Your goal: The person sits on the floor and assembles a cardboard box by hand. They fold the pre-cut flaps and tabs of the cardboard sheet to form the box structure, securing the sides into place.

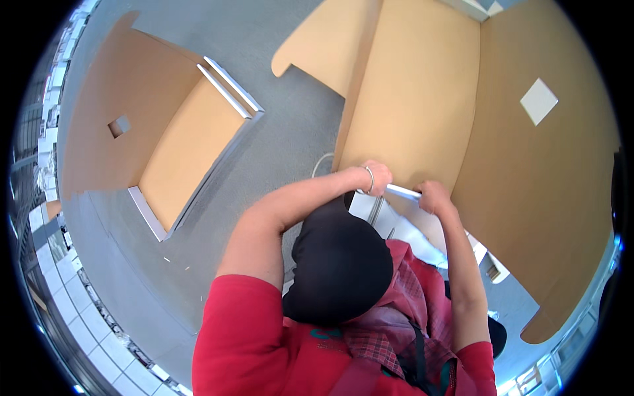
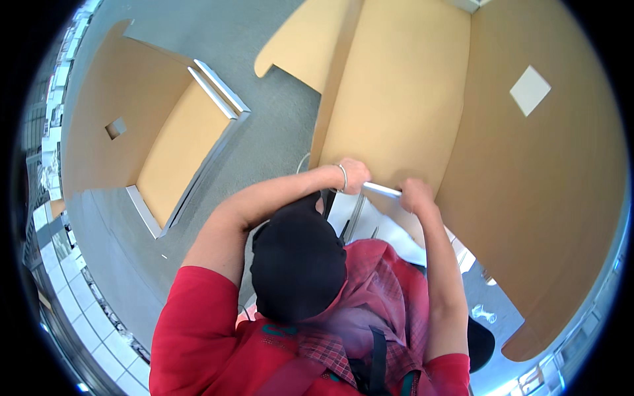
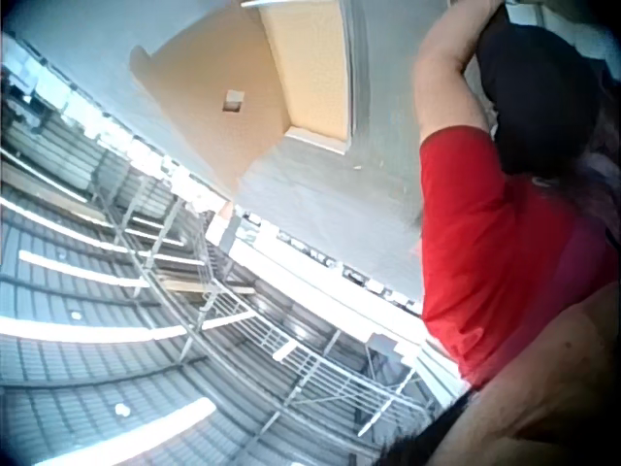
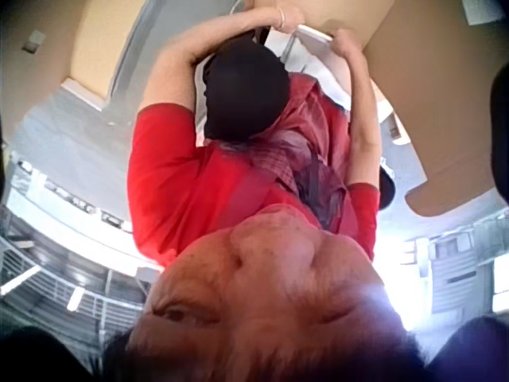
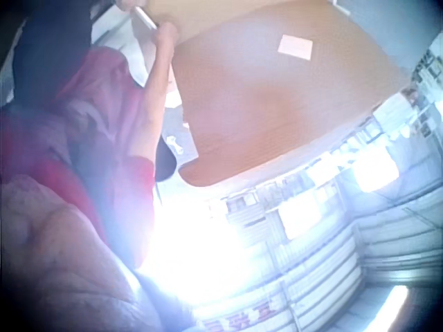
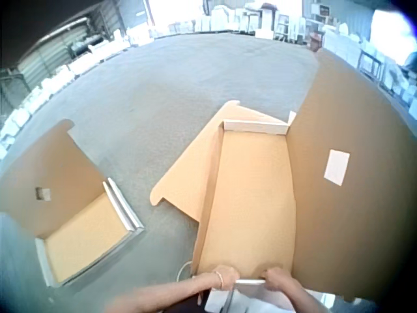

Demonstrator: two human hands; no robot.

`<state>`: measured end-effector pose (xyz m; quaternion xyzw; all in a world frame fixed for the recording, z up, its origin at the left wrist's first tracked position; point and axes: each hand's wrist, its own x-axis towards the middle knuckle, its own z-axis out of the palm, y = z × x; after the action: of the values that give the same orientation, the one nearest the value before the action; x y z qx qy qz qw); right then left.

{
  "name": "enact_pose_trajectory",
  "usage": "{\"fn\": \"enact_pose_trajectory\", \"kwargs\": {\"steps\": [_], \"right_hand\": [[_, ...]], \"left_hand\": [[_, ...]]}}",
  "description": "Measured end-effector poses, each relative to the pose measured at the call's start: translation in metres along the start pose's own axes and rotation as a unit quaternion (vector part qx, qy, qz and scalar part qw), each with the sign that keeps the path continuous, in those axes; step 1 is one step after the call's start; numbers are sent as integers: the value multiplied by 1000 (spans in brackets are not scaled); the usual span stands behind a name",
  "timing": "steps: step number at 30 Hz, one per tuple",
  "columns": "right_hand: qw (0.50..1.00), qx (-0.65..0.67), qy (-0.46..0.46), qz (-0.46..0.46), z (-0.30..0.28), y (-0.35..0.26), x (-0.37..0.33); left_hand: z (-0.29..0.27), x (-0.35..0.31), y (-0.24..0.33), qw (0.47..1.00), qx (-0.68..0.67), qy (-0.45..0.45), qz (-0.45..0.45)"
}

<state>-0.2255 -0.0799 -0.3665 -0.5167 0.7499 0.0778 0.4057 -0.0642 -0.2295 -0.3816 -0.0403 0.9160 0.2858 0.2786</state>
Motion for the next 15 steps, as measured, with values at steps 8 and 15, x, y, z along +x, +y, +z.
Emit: {"fn": "enact_pose_trajectory", "kwargs": {"steps": [8, 15], "right_hand": [[971, -65, 219, 63, 47, -3, -26], [987, -31, 112, 110, 24, -6, -13]], "left_hand": [[11, -24, 0, 994, 14, 108, -18], [-13, -8, -9, 999, 14, -28, -38]]}}
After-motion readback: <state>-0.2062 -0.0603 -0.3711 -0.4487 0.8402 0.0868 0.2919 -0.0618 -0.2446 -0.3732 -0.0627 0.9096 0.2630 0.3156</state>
